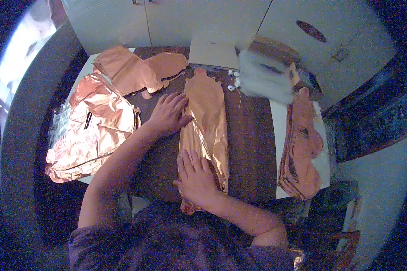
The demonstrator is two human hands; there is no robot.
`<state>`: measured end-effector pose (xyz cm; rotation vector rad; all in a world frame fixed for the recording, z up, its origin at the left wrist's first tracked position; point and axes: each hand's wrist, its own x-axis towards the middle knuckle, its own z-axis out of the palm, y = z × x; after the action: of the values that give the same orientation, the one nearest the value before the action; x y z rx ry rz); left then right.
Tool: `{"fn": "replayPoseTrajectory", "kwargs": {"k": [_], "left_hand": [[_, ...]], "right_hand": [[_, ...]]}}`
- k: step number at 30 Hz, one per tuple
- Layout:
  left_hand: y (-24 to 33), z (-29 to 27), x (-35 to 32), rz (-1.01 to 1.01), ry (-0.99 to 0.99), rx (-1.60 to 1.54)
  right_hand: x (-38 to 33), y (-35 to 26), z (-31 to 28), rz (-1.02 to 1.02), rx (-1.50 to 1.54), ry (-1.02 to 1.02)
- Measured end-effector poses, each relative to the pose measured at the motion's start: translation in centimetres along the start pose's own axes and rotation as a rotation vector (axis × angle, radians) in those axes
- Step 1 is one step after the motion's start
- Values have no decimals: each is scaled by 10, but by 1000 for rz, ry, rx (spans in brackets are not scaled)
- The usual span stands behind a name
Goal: Folding rose gold foil balloons and placing them into plastic packaging sleeves with cardboard inserts.
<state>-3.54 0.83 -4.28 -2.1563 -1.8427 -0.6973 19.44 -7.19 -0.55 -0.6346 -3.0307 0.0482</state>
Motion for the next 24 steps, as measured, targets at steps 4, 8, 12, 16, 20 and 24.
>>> {"fn": "replayPoseTrajectory", "kwargs": {"k": [4, 8, 12, 16, 20, 24], "left_hand": [[1, -1, 6, -13, -27, -26], [17, -3, -1, -168, -17, -107], [15, -2, -2, -117, 45, -25], [6, -7, 11, -112, 11, 34], [-7, -4, 15, -150, -14, 71], [-11, 2, 15, -130, 57, 128]], "right_hand": [[0, 0, -1, 12, 36, 38], [6, 5, -6, -16, 55, 135], [10, 8, -14, -25, 107, 107], [10, 10, -10, -29, 75, 127], [10, 8, -9, -32, 80, 127], [9, 9, -11, -23, 99, 96]]}}
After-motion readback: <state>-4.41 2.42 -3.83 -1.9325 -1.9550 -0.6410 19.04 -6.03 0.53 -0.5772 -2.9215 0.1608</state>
